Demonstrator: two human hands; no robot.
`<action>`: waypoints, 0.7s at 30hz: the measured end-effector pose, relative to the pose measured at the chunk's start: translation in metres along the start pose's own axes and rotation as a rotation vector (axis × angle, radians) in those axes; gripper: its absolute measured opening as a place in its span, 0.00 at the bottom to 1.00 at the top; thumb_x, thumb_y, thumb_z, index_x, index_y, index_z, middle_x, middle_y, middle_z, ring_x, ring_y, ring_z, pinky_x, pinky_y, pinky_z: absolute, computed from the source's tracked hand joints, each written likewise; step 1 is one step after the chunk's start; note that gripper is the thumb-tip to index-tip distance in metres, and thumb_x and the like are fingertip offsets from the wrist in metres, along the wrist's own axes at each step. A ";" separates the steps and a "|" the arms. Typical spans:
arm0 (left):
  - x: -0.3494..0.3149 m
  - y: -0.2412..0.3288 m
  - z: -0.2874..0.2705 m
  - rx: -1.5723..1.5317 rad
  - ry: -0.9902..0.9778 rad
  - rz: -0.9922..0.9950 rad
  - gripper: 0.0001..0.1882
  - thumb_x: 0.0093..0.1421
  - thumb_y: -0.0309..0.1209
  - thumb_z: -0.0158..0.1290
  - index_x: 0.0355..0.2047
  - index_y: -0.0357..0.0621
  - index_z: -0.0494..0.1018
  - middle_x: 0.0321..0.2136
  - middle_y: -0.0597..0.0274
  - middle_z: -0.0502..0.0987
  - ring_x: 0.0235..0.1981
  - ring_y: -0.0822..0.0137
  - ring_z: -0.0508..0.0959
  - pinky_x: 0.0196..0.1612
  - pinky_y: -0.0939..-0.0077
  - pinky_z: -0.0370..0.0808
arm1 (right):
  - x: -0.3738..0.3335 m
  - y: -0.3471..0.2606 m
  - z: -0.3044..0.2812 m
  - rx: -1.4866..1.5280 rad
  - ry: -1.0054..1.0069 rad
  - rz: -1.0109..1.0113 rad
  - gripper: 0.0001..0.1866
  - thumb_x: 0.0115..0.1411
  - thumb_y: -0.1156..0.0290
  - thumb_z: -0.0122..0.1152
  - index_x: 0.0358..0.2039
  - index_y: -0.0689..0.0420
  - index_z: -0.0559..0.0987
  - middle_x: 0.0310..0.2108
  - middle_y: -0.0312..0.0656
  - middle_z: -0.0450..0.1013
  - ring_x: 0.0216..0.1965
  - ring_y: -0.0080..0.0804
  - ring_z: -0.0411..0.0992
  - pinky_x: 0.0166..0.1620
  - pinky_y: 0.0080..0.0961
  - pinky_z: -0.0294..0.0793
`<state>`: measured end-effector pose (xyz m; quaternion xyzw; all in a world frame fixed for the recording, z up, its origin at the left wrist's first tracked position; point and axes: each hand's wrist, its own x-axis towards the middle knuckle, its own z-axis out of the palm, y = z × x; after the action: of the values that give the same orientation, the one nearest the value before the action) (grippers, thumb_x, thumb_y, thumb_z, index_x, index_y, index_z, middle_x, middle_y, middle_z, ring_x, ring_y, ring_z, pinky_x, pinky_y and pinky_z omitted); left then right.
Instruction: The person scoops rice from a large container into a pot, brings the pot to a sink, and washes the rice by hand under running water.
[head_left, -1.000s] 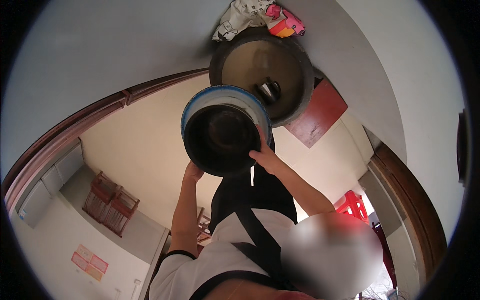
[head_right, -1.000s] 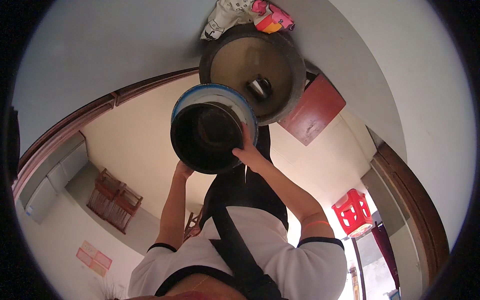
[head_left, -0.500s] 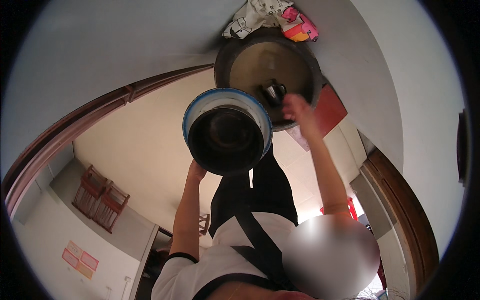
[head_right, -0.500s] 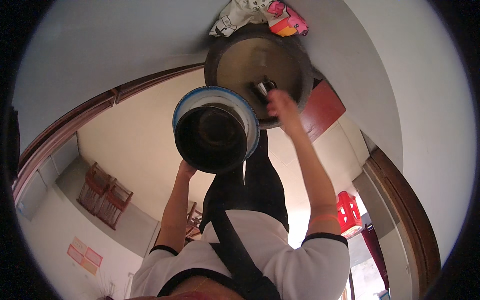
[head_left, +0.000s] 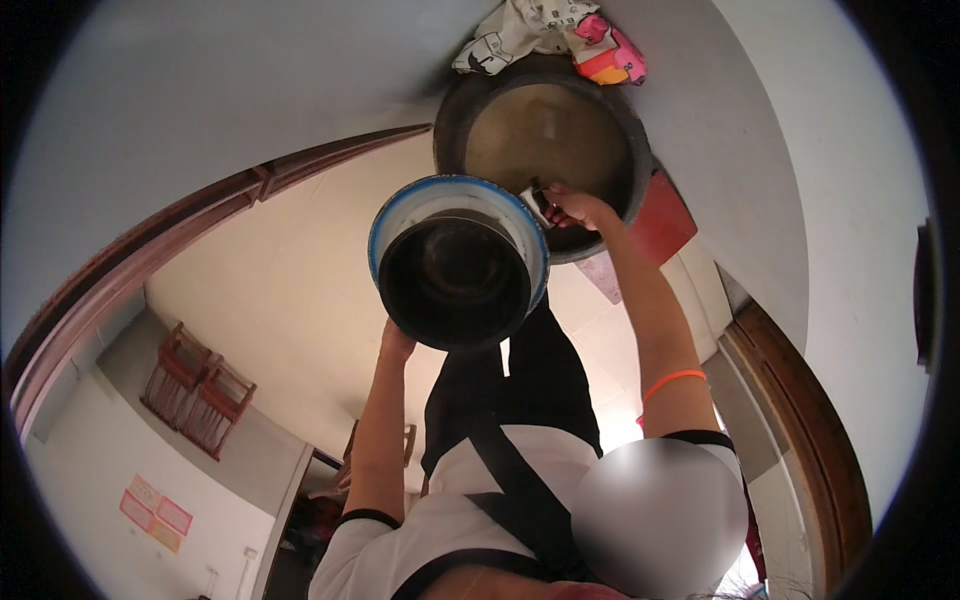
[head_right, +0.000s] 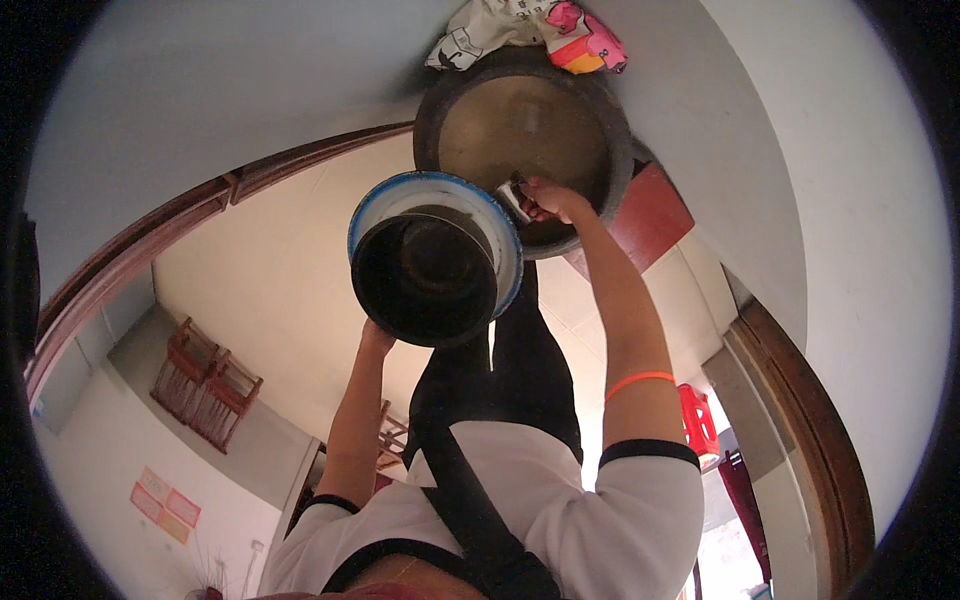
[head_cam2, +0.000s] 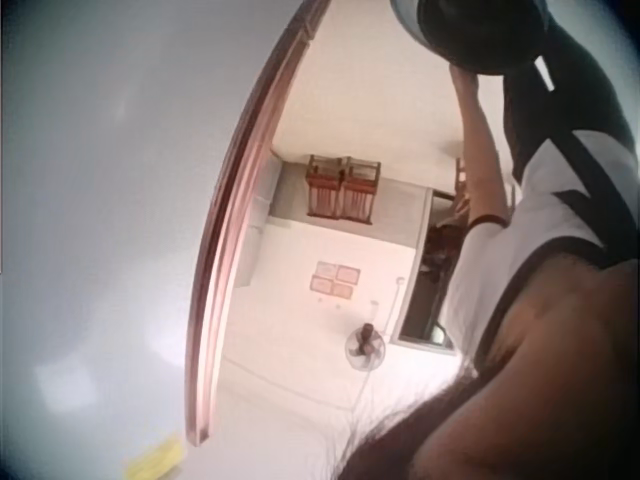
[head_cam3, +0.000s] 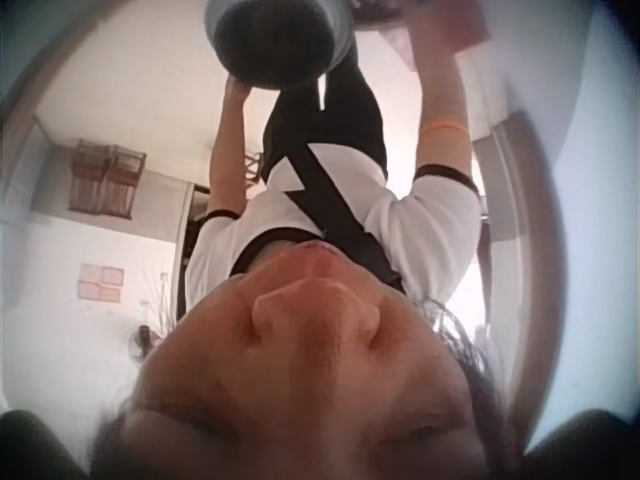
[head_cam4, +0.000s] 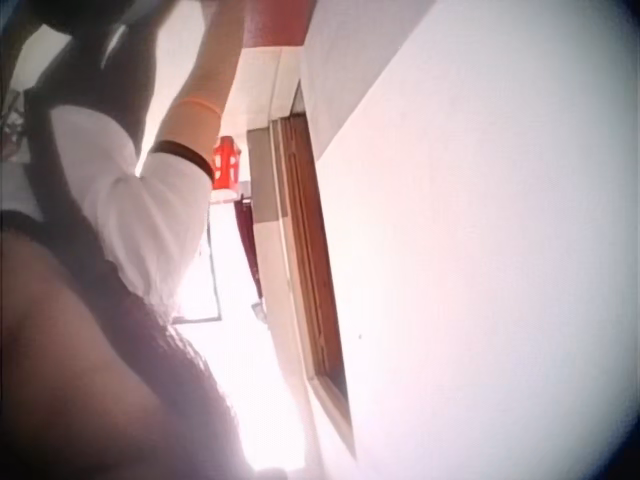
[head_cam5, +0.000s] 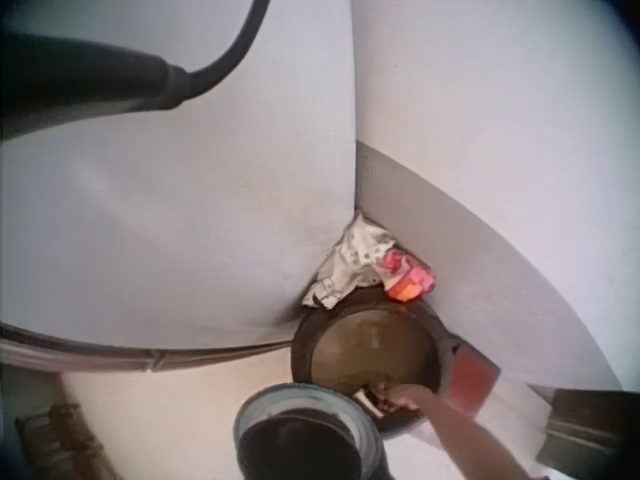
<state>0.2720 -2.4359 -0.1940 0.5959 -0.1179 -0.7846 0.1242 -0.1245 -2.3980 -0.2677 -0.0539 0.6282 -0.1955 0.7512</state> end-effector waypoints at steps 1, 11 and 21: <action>0.005 -0.004 -0.005 -0.017 -0.005 0.007 0.29 0.52 0.40 0.46 0.51 0.40 0.55 0.50 0.59 0.60 0.50 0.61 0.62 0.52 0.66 0.60 | -0.004 -0.007 -0.005 -0.057 -0.041 0.027 0.10 0.57 0.60 0.41 0.29 0.51 0.67 0.21 0.30 0.63 0.23 0.18 0.60 0.24 0.14 0.62; 0.007 -0.003 -0.003 -0.033 -0.020 -0.005 0.32 0.51 0.42 0.48 0.52 0.40 0.52 0.51 0.59 0.58 0.51 0.63 0.61 0.53 0.70 0.57 | -0.018 -0.049 -0.018 -1.666 0.580 -0.016 0.10 0.48 0.71 0.47 0.29 0.51 0.77 0.33 0.40 0.72 0.39 0.35 0.69 0.32 0.28 0.68; 0.004 0.004 0.011 -0.051 0.058 -0.017 0.31 0.52 0.41 0.47 0.52 0.40 0.52 0.51 0.58 0.59 0.51 0.63 0.61 0.51 0.71 0.60 | 0.067 0.011 -0.018 -1.192 0.676 0.181 0.20 0.51 0.65 0.42 0.45 0.54 0.67 0.43 0.46 0.66 0.42 0.42 0.67 0.40 0.37 0.66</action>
<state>0.2602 -2.4409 -0.1936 0.6159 -0.0889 -0.7709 0.1360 -0.1303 -2.4094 -0.3369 -0.3414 0.8300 0.2405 0.3698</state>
